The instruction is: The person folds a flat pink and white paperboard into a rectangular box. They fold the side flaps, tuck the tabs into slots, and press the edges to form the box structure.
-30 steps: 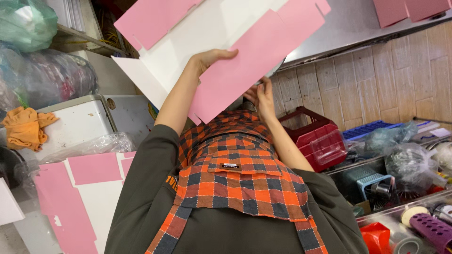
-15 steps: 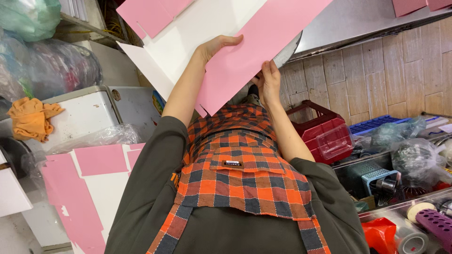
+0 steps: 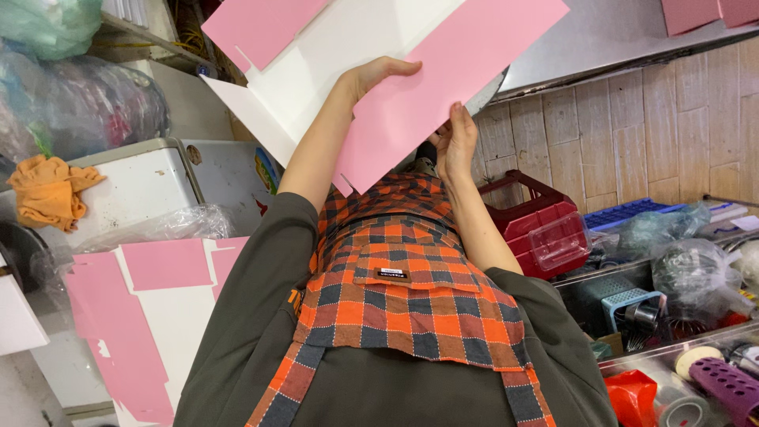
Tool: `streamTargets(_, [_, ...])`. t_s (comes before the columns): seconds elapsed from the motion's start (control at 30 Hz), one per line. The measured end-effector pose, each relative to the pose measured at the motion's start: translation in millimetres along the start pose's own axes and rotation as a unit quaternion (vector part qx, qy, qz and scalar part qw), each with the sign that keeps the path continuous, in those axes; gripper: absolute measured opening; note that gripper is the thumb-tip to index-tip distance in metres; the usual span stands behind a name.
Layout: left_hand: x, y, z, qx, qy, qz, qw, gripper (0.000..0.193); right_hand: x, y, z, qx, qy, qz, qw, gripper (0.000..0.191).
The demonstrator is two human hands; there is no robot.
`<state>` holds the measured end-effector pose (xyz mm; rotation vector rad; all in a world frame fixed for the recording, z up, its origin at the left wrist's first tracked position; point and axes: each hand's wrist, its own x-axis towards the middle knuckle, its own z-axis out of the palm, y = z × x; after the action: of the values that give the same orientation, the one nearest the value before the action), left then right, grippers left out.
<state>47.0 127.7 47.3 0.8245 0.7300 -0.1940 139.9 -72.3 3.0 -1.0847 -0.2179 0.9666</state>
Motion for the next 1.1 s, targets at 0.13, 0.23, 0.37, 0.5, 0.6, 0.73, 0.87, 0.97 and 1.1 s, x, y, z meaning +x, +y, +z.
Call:
streamTargets(0.13, [9.2, 4.9, 5.9, 0.114, -0.033, 0.015, 0.993, 0.062, 1.4, -1.6, -6.3, 0.063, 0.002, 0.008, 0.998, 0.040])
streamTargets(0.23, [8.5, 4.7, 7.1, 0.161, -0.001, 0.016, 0.987, 0.066, -1.1, -4.8, -6.8, 0.099, -0.012, 0.029, 0.995, 0.040])
streamTargets(0.37, [2.8, -0.8, 11.3, 0.090, 0.016, 0.018, 0.996, 0.074, -3.2, -11.1, -6.3, 0.072, -0.038, 0.012, 0.997, 0.039])
streamTargets(0.5, [5.2, 18.2, 28.3, 0.194, -0.075, 0.020, 0.978, 0.082, -0.7, -13.6, -11.1, -0.022, -0.010, 0.012, 1.000, 0.040])
streamTargets(0.6, [13.6, 41.8, 43.4, 0.292, -0.149, -0.004, 0.945, 0.080, 2.5, -16.1, -17.5, 0.002, -0.051, -0.023, 0.998, 0.038])
streamTargets(0.73, [13.8, 47.3, 45.9, 0.273, -0.147, 0.006, 0.951, 0.075, 1.1, -18.5, -24.2, 0.037, -0.074, -0.024, 0.996, 0.054])
streamTargets(0.87, [15.7, 24.1, 40.6, 0.119, -0.157, 0.046, 0.979, 0.077, -3.7, -21.5, -22.9, 0.115, -0.061, 0.031, 0.991, 0.073])
streamTargets(0.97, [20.0, 13.8, 31.5, 0.020, -0.184, 0.069, 0.980, 0.078, 3.4, -24.5, -19.5, 0.079, -0.061, 0.024, 0.995, 0.073])
streamTargets(1.1, [22.2, 1.7, 28.7, -0.087, -0.176, 0.073, 0.978, 0.079, 14.2, -28.5, -18.2, 0.117, -0.069, 0.083, 0.987, 0.069])
